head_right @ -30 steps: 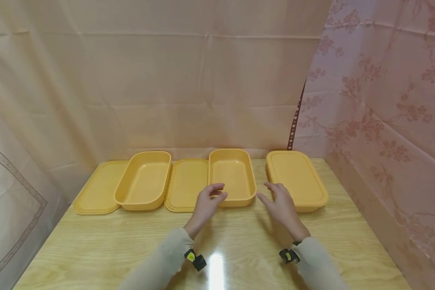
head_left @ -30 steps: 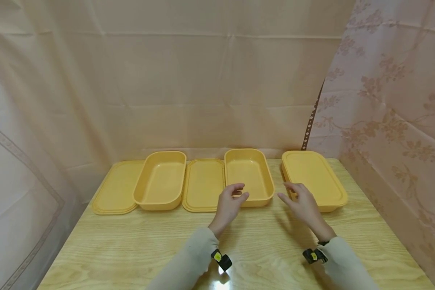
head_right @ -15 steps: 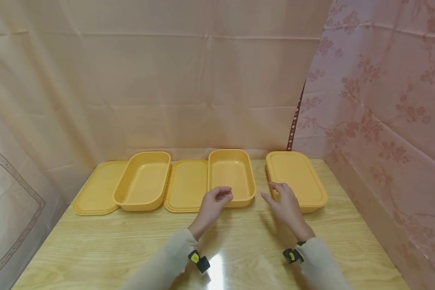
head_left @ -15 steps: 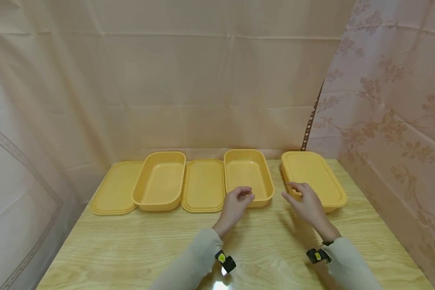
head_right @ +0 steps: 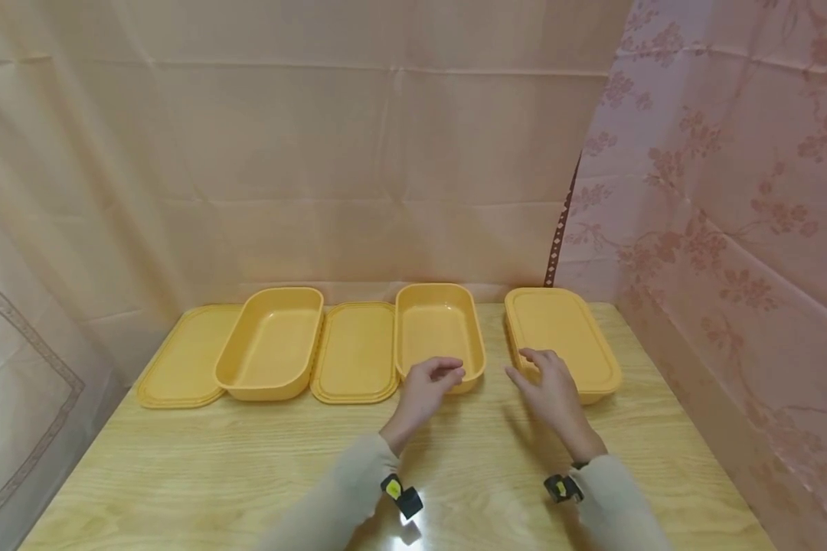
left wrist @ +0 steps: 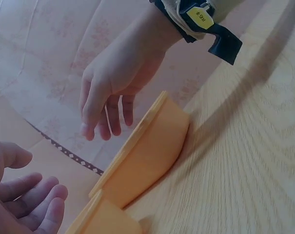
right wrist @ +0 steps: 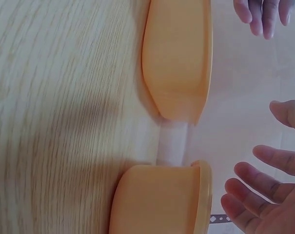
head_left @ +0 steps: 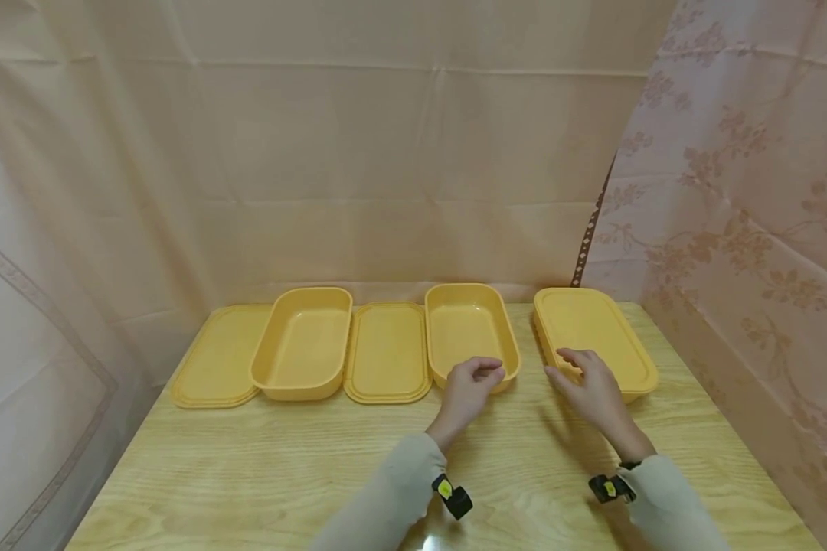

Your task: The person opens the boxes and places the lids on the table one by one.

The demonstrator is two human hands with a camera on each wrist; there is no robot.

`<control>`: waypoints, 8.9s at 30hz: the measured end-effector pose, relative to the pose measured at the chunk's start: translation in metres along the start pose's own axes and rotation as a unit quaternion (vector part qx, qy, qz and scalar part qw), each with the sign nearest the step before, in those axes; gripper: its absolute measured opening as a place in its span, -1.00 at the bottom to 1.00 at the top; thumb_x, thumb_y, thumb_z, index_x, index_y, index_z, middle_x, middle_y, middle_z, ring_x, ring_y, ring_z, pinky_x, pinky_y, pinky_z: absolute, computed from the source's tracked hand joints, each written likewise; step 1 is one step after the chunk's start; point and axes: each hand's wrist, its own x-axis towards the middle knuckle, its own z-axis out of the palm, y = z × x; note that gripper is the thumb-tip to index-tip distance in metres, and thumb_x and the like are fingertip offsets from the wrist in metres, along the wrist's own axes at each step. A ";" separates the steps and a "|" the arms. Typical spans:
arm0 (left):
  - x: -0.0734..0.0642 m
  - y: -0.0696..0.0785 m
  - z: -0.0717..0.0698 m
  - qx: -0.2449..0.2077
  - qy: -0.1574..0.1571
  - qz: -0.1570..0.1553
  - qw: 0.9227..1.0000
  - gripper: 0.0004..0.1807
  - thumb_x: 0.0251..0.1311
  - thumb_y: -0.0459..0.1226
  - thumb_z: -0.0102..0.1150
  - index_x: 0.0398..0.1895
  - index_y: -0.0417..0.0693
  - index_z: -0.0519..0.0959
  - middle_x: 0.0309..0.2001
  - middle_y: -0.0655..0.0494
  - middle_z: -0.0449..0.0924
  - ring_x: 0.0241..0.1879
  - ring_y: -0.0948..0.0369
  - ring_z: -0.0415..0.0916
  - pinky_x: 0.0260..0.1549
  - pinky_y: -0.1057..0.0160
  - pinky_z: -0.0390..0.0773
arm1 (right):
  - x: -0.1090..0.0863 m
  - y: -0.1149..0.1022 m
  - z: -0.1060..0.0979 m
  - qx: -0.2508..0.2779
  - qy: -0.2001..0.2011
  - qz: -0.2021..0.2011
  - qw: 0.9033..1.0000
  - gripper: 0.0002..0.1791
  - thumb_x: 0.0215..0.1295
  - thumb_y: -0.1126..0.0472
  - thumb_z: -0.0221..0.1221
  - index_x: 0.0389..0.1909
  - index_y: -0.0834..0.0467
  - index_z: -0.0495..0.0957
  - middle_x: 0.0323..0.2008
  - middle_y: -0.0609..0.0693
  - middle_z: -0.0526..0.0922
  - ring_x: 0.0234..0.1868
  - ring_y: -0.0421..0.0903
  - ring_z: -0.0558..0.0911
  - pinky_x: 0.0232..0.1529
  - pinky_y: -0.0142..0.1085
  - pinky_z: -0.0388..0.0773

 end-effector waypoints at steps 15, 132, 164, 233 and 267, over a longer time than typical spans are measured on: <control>0.001 0.002 0.020 0.022 -0.023 -0.002 0.999 -0.75 0.25 -0.28 0.22 -0.10 -0.27 0.65 -0.22 -0.05 0.71 -0.33 0.40 0.56 -0.30 0.48 0.55 | -0.008 0.015 -0.012 -0.033 0.011 -0.014 0.999 -0.48 0.32 0.08 0.23 0.16 0.35 0.48 0.01 0.37 0.53 0.02 0.30 0.50 -0.06 0.20 0.47; 0.025 -0.028 0.123 0.034 -0.003 -0.135 0.990 -0.43 0.17 -0.07 0.32 0.24 -0.07 0.52 0.25 0.13 0.54 0.31 0.14 0.40 0.26 0.14 0.44 | -0.014 0.107 -0.045 0.147 0.017 0.313 0.938 -0.29 0.50 -0.04 -0.15 0.34 0.51 0.16 0.16 0.39 0.39 -0.39 -0.55 0.44 -0.31 -0.57 0.55; 0.012 -0.026 0.104 0.025 0.018 -0.115 0.993 -0.40 0.20 -0.14 0.29 0.28 -0.18 0.46 -0.04 0.08 0.59 -0.17 0.32 0.47 -0.21 0.39 0.53 | -0.017 0.086 -0.031 0.178 0.040 0.299 0.937 -0.35 0.49 0.03 -0.09 0.31 0.50 0.20 0.11 0.34 0.40 -0.38 -0.49 0.50 -0.30 -0.55 0.57; 0.001 -0.027 0.099 0.047 0.056 -0.096 0.993 -0.48 0.38 -0.15 0.06 0.35 -0.15 0.38 0.29 -0.12 0.45 0.34 -0.01 0.34 0.35 0.00 0.30 | -0.013 0.074 -0.022 0.152 -0.017 0.279 0.948 -0.34 0.45 0.03 -0.03 0.26 0.53 0.15 0.04 0.40 0.38 -0.42 -0.31 0.53 -0.41 -0.45 0.56; -0.003 -0.028 0.109 0.071 0.082 -0.132 0.985 -0.42 0.36 -0.05 0.07 0.37 -0.13 0.37 0.29 -0.04 0.45 0.32 -0.02 0.36 0.29 -0.06 0.35 | -0.018 0.076 -0.019 0.010 0.046 0.104 0.993 -0.44 0.27 0.00 0.28 0.05 0.39 0.51 0.19 0.40 0.28 0.13 0.34 0.38 -0.14 -0.37 0.40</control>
